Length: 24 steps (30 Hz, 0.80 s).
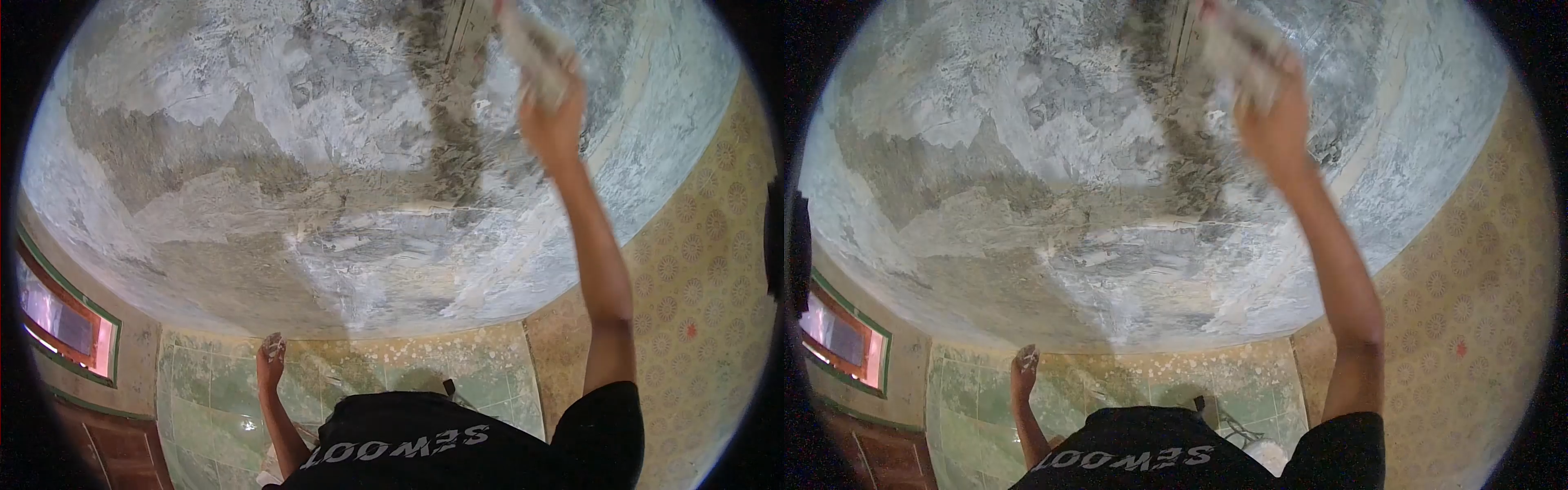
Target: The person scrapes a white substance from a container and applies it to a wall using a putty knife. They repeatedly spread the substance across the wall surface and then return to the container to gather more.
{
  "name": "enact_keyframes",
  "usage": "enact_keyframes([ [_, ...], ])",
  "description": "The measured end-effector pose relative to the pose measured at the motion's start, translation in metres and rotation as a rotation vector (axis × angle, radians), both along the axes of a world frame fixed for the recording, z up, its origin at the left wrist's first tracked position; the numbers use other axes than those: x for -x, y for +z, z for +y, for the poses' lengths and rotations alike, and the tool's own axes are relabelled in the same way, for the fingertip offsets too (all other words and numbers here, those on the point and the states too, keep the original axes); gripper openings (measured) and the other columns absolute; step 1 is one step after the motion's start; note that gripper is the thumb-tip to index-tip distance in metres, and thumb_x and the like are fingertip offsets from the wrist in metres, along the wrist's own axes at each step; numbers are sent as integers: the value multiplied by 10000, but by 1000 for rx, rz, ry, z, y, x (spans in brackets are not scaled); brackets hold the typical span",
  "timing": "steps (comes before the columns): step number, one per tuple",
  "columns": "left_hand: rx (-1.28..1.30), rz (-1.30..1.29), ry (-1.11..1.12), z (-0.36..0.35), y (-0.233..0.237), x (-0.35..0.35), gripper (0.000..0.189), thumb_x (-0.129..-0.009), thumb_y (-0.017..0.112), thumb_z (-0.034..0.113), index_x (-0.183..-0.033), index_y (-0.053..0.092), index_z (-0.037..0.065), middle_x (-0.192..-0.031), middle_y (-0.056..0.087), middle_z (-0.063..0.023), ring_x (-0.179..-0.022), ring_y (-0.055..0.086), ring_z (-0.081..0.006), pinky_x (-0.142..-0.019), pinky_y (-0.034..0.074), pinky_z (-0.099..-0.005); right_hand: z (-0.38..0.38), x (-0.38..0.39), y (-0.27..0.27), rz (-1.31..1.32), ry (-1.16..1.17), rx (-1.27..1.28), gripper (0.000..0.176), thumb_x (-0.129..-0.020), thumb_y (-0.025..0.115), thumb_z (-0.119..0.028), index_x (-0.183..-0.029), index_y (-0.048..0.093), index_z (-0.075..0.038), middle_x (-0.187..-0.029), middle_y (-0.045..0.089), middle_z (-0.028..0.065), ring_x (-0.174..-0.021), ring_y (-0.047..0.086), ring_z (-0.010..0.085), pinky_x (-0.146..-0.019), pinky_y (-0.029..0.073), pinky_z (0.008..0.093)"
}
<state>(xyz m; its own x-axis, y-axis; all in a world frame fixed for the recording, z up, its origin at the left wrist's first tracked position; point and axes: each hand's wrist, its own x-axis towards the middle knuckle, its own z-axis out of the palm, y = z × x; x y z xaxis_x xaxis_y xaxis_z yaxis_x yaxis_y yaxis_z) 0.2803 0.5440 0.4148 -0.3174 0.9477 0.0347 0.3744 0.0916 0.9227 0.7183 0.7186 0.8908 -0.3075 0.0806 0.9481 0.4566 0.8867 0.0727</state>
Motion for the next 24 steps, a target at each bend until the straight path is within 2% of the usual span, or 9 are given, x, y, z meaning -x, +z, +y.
enact_keyframes([
  [2,-33,-33,-12,2,5,-5,272,-880,595,72,-1145,585,6,-1077,642,-95,-979,603,-173,-829,479,-310,30,-35,60,-12,-305,-125,364,-870,524,-40,-1234,538,-41,-1256,490,154,-1048,585,241,-892,509,323],
  [7,2,0,-3,11,24,-18,265,-881,595,85,-1137,590,18,-1044,650,-100,-909,607,-170,-794,483,-312,26,11,83,-144,-358,-451,421,-786,445,10,-1183,579,-27,-1172,584,176,-1112,509,341,-979,370,402],
  [10,8,50,5,12,15,-16,270,-879,599,91,-1139,590,19,-1034,653,-106,-906,610,-170,-797,481,-306,40,18,-8,-163,-621,-109,643,-783,567,2,-1336,475,-314,-1333,426,201,-1078,552,353,-869,500,449],
  [11,1,46,5,12,16,-17,270,-879,599,91,-1139,590,19,-1034,653,-106,-906,610,-170,-797,481,-306,46,19,-44,-283,-596,-231,680,-790,621,-36,-1374,404,-311,-1383,426,73,-1165,486,381,-969,440,508],
  [12,13,53,9,9,18,-19,271,-878,599,90,-1140,591,22,-1036,652,-107,-907,610,-171,-798,480,-303,26,32,-83,-331,-690,135,684,-778,633,-41,-1376,407,-286,-1395,416,63,-1192,473,372,-994,416,511],
  [14,16,55,14,6,14,-20,272,-877,599,88,-1141,592,25,-1038,652,-108,-909,610,-172,-799,480,-299,17,38,-154,-345,-300,208,676,-797,593,5,-1383,398,-270,-1406,406,46,-1257,430,290,-990,442,461],
  [16,-3,48,-17,3,6,-15,280,-875,604,88,-1149,590,26,-1032,652,-109,-909,610,-176,-801,480,-301,7,42,-201,-602,-328,93,738,-761,614,23,-1393,379,-277,-1453,338,32,-1315,356,264,-1016,422,456],
  [19,9,76,-4,2,3,-12,282,-871,614,85,-1146,594,28,-1022,653,-103,-908,609,-178,-798,481,-301,-4,43,-188,-683,-349,284,755,-739,620,30,-1391,380,-266,-1475,297,33,-1340,313,260,-1032,412,442],
  [24,29,68,19,10,19,-17,285,-878,614,111,-1153,592,40,-1069,634,-103,-955,594,-192,-813,476,-319,-7,22,-26,-141,-179,120,593,-816,528,25,-1338,461,-250,-1365,463,44,-1180,492,281,-987,446,417],
])
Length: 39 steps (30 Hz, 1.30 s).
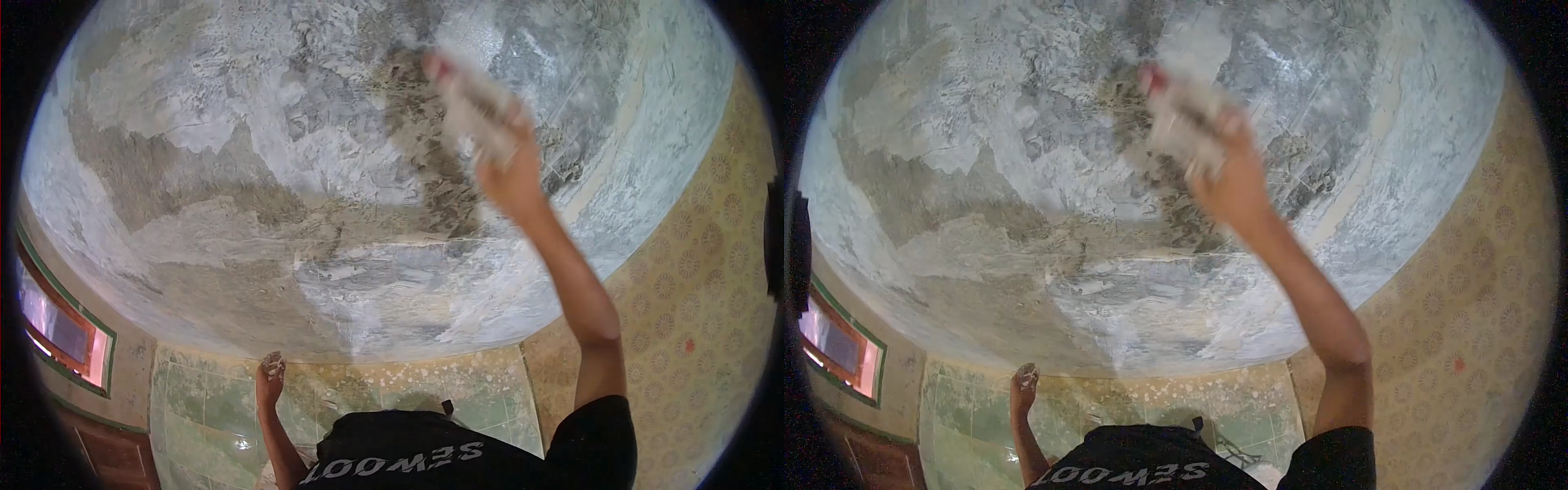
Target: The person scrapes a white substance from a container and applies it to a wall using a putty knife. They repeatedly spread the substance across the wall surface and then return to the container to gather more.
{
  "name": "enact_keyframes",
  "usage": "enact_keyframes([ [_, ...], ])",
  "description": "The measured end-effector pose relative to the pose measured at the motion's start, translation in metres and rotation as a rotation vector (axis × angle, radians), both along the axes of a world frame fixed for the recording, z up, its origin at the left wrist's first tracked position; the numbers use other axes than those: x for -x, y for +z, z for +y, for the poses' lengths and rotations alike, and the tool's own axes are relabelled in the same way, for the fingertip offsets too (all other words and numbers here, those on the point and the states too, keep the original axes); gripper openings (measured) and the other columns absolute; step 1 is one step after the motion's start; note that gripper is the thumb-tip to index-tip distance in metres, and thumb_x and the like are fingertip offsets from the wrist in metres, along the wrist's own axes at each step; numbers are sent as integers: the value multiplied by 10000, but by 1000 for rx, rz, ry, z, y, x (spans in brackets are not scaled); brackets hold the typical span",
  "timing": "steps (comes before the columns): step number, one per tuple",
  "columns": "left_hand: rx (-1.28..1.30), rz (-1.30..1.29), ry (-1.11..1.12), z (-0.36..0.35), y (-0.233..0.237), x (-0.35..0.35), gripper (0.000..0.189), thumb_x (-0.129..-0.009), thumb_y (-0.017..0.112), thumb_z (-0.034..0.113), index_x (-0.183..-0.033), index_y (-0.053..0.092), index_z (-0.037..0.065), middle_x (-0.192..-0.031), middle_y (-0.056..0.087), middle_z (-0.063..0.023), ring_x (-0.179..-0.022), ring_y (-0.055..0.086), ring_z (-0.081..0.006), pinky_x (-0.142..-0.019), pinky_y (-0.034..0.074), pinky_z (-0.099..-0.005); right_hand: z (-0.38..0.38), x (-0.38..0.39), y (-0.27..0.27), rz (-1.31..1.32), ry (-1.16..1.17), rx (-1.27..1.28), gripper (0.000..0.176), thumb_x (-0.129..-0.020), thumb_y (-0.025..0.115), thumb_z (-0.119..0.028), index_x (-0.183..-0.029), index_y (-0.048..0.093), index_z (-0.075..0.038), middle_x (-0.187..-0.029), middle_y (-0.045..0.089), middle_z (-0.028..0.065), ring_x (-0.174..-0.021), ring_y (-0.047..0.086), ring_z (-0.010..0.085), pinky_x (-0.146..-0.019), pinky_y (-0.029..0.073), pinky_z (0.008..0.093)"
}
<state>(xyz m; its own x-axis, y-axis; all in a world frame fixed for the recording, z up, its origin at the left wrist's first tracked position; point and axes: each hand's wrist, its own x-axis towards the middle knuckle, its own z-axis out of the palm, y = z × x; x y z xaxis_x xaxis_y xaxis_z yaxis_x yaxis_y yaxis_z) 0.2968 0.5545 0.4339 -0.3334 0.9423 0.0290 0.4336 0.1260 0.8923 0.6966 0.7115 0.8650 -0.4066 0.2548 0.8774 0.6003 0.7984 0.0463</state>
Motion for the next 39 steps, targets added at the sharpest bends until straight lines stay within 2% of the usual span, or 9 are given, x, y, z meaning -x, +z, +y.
enact_keyframes([
  [6,-45,-27,9,7,7,-11,256,-868,618,91,-1113,605,18,-1011,656,-100,-911,601,-166,-805,469,-300,27,-35,92,13,-178,-399,599,-794,498,76,-1302,520,-242,-1287,524,36,-1035,560,284,-936,469,381],
  [11,10,-4,-42,3,-2,-15,263,-865,616,104,-1114,600,20,-1012,652,-88,-909,598,-172,-803,472,-314,29,-13,-40,-205,-600,-169,646,-777,574,31,-1306,502,-333,-1356,461,54,-1164,498,291,-897,494,398],
  [12,7,-1,-42,1,-5,-14,263,-865,616,104,-1114,600,20,-1012,652,-88,-909,598,-172,-803,472,-314,50,-14,-81,-170,-281,-140,669,-782,584,11,-1341,455,-334,-1381,439,54,-1209,473,288,-909,494,408],
  [18,22,34,-64,-11,8,-17,268,-857,633,100,-1114,606,30,-1002,656,-88,-899,601,-166,-800,472,-302,-2,-1,-219,-544,-196,114,737,-750,592,-11,-1409,350,-237,-1459,310,101,-1219,459,325,-906,513,423],
  [26,-8,50,-63,-12,-6,-36,267,-857,628,80,-1117,610,23,-1019,659,-106,-937,612,-169,-815,475,-299,6,0,72,44,-195,-306,616,-774,561,9,-1308,482,-288,-1338,475,68,-1170,505,302,-803,562,374],
  [28,-12,7,-58,-11,-11,-40,271,-857,627,77,-1122,607,21,-1025,658,-105,-937,612,-168,-823,475,-297,-1,6,121,-63,-200,-347,423,-800,450,-7,-1210,556,-12,-1178,584,168,-1137,505,311,-977,361,379],
  [31,-28,-43,-66,-9,-8,-42,275,-858,623,73,-1127,602,16,-1033,656,-103,-939,611,-165,-834,474,-294,8,20,95,100,-441,101,679,-769,572,-36,-1364,418,-324,-1266,502,151,-936,593,312,-802,537,413],
  [35,-25,-57,-71,-15,-12,-35,275,-864,617,84,-1127,596,9,-1035,654,-104,-946,608,-167,-829,475,-301,33,30,-33,-240,-413,-397,679,-752,560,-24,-1393,386,-168,-1298,479,196,-896,605,288,-737,550,381],
  [39,27,30,-51,-22,-8,-28,284,-865,620,108,-1132,598,14,-1038,656,-108,-937,612,-174,-820,475,-310,-1,49,-167,-518,-183,-90,621,-746,610,0,-1338,452,-104,-1382,423,144,-1207,483,286,-1010,435,422],
])
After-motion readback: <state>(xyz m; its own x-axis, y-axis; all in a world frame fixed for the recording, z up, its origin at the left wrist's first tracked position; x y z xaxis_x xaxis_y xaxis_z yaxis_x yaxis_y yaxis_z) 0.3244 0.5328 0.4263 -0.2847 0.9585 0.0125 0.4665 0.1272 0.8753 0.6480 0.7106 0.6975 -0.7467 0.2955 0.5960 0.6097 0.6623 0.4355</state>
